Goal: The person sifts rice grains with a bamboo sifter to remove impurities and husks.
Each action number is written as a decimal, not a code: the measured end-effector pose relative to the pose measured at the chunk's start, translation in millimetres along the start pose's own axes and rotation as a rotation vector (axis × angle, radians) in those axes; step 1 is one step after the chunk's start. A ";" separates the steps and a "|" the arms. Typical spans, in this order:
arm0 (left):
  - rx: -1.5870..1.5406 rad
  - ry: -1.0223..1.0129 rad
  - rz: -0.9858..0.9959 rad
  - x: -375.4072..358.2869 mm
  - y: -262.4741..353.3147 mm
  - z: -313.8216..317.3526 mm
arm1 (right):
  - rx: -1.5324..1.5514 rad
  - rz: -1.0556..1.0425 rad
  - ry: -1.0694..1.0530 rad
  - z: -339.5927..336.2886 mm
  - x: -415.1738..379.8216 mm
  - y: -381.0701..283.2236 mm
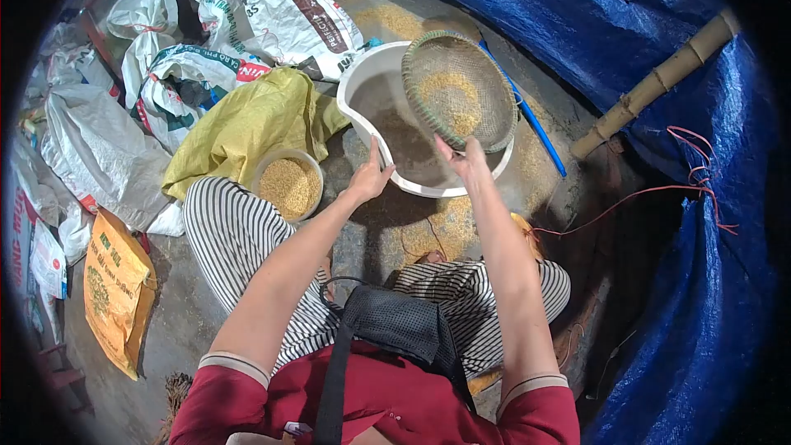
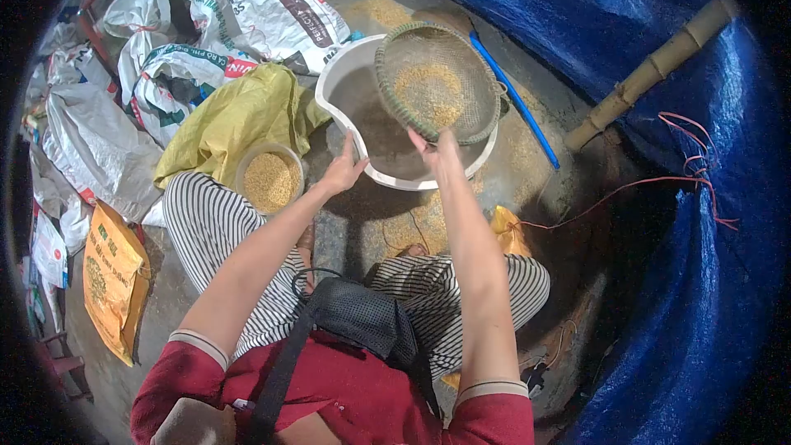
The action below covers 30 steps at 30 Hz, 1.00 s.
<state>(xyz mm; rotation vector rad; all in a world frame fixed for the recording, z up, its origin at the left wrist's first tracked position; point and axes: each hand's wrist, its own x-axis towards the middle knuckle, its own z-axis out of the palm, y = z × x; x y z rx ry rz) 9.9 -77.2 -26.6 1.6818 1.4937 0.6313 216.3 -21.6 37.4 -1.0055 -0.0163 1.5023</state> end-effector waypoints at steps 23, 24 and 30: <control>0.020 0.018 0.017 4.0 -4.2 3.6 | -0.682 -0.441 0.187 13.1 -33.3 -20.9; 0.019 0.013 0.016 4.0 -4.5 3.8 | -0.682 -0.440 0.188 10.1 -32.6 -26.2; -0.006 0.005 0.013 2.6 -2.9 2.9 | -0.556 -0.428 0.265 3.2 -28.5 -28.8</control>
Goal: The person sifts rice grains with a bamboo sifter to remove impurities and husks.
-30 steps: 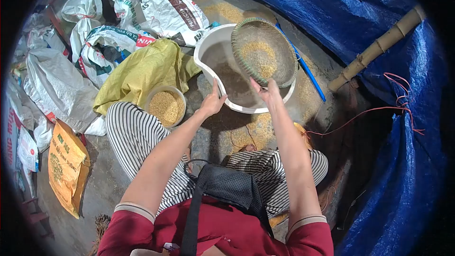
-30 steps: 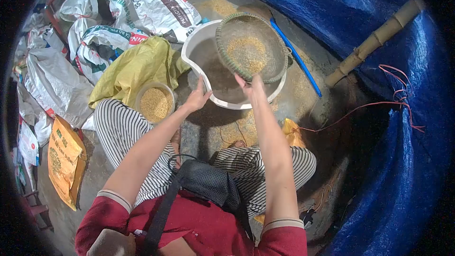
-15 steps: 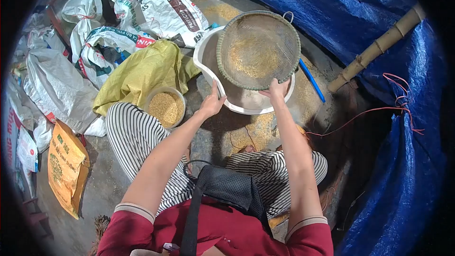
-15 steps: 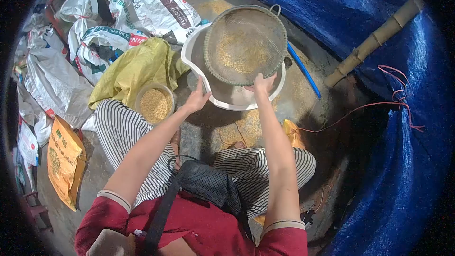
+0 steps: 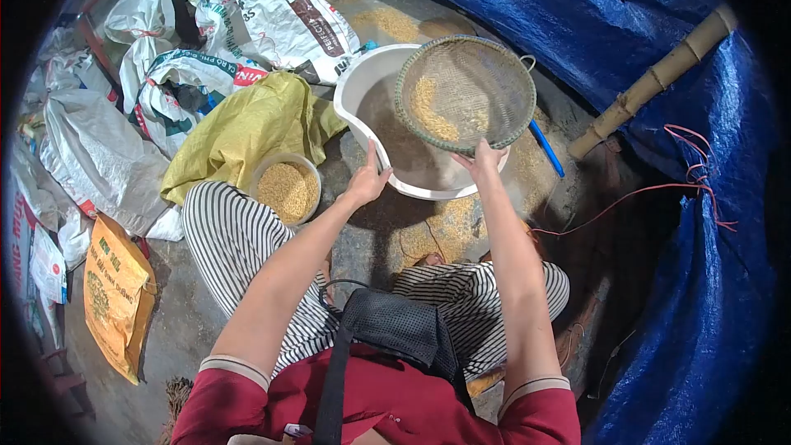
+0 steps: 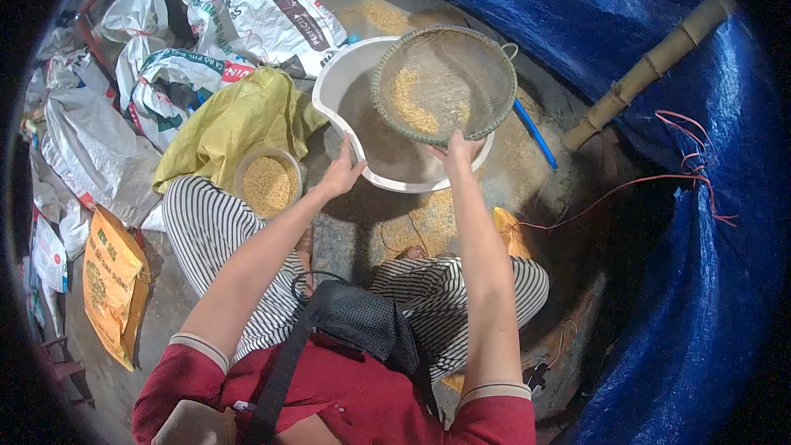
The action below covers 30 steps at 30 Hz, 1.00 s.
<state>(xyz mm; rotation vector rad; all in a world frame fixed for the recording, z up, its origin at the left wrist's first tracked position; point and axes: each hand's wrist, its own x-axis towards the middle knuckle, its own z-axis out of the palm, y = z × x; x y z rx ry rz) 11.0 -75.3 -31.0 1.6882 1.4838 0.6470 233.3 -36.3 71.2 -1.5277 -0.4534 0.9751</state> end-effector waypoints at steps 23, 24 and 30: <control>-0.017 0.033 0.084 4.5 -8.8 4.0 | 0.740 0.804 -0.460 33.4 -6.5 28.3; -0.014 0.050 0.097 4.3 -10.7 5.9 | 0.670 0.741 -0.473 29.3 -4.4 33.7; -0.063 -0.031 -0.003 -1.1 6.4 -5.4 | 0.065 0.233 -0.279 13.9 -22.0 13.1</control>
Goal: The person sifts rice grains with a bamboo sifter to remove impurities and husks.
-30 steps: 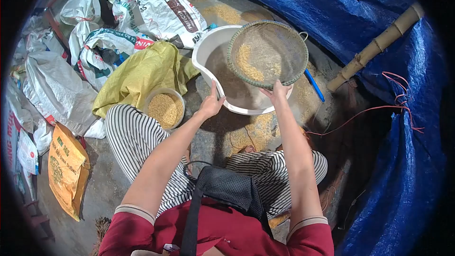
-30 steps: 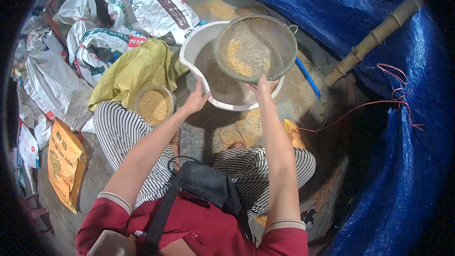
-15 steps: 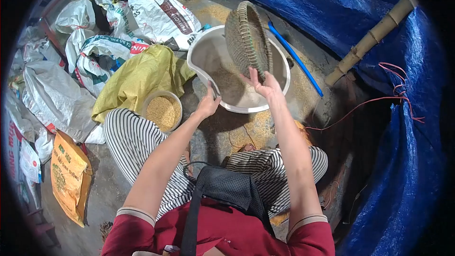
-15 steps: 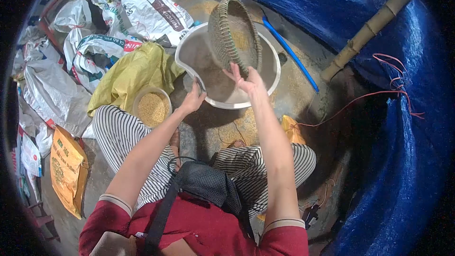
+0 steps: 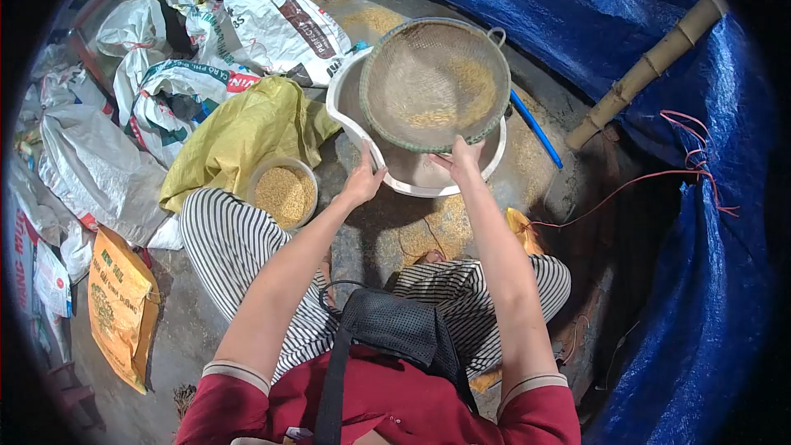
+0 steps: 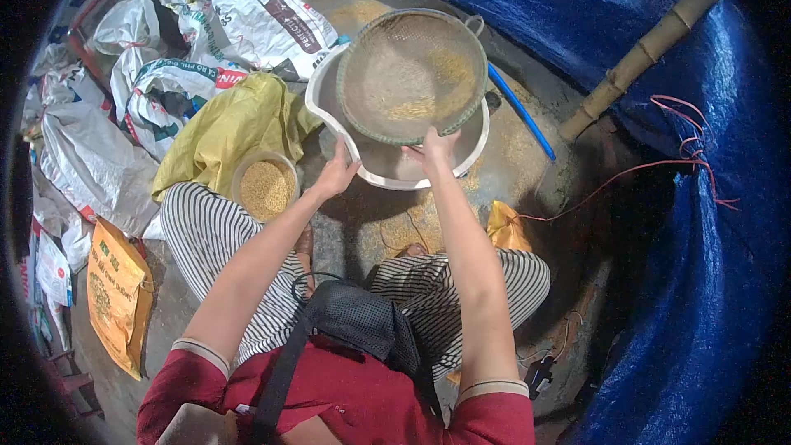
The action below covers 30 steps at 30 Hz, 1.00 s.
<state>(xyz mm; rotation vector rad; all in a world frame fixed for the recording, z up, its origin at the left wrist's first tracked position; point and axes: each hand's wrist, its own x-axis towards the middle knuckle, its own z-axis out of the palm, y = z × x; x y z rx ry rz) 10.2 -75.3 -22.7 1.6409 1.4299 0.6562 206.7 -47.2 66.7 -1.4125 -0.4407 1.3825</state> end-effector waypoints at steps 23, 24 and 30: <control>0.018 0.027 -0.024 -1.4 -1.5 0.4 | -0.425 -0.349 0.203 -33.8 6.3 -43.7; 0.021 0.029 -0.017 -1.3 -2.0 0.8 | -0.428 -0.309 0.173 -36.0 5.1 -50.1; 0.022 0.039 -0.004 1.8 -4.4 2.8 | -0.657 -0.430 0.248 -64.6 65.8 -44.3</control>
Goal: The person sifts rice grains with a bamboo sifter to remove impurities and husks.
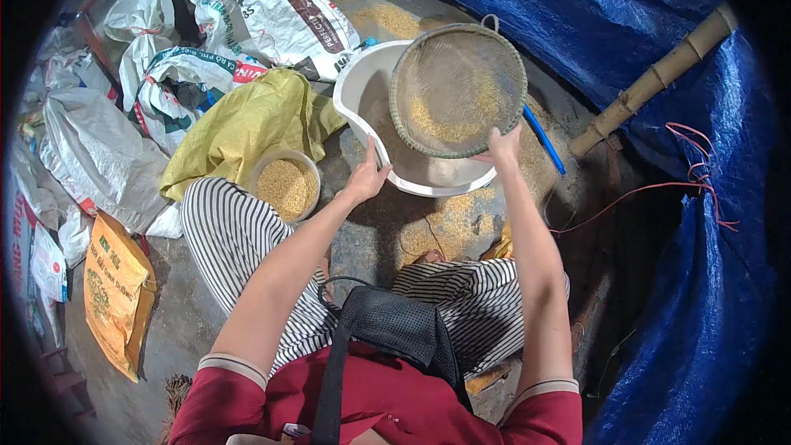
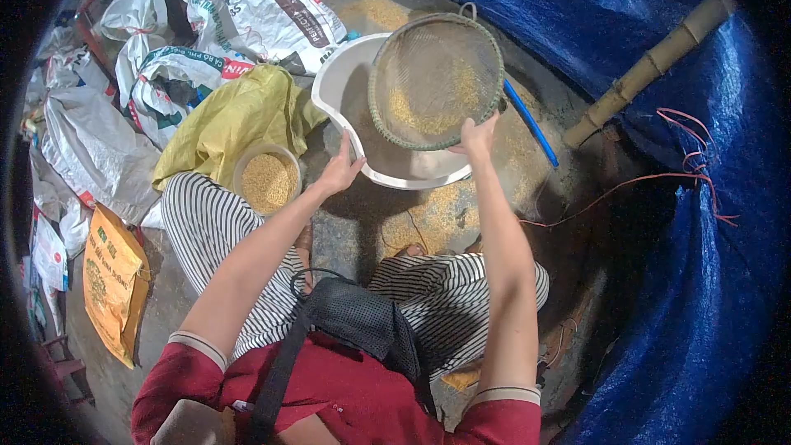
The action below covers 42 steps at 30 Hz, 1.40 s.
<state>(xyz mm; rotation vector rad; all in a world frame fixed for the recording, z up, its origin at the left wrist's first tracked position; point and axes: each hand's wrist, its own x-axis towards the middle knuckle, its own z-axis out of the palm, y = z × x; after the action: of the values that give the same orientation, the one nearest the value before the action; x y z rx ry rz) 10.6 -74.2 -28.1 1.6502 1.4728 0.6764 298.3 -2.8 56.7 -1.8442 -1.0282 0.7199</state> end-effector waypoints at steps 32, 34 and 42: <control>-0.801 0.388 0.044 106.6 100.4 -73.4 | 0.586 0.597 -0.734 -15.6 -106.7 -14.9; -0.479 0.682 0.142 133.2 87.2 -53.5 | 0.693 0.610 -0.605 -19.9 -91.3 -13.5; -0.648 0.646 -0.059 133.3 76.0 -41.5 | 0.583 0.538 -0.466 -17.2 -102.6 -14.3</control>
<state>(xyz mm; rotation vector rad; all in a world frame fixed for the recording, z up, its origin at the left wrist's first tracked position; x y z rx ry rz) 41.7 65.1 41.7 0.9135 1.4815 1.5610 256.6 -95.2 83.8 -1.4537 -0.4868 1.6371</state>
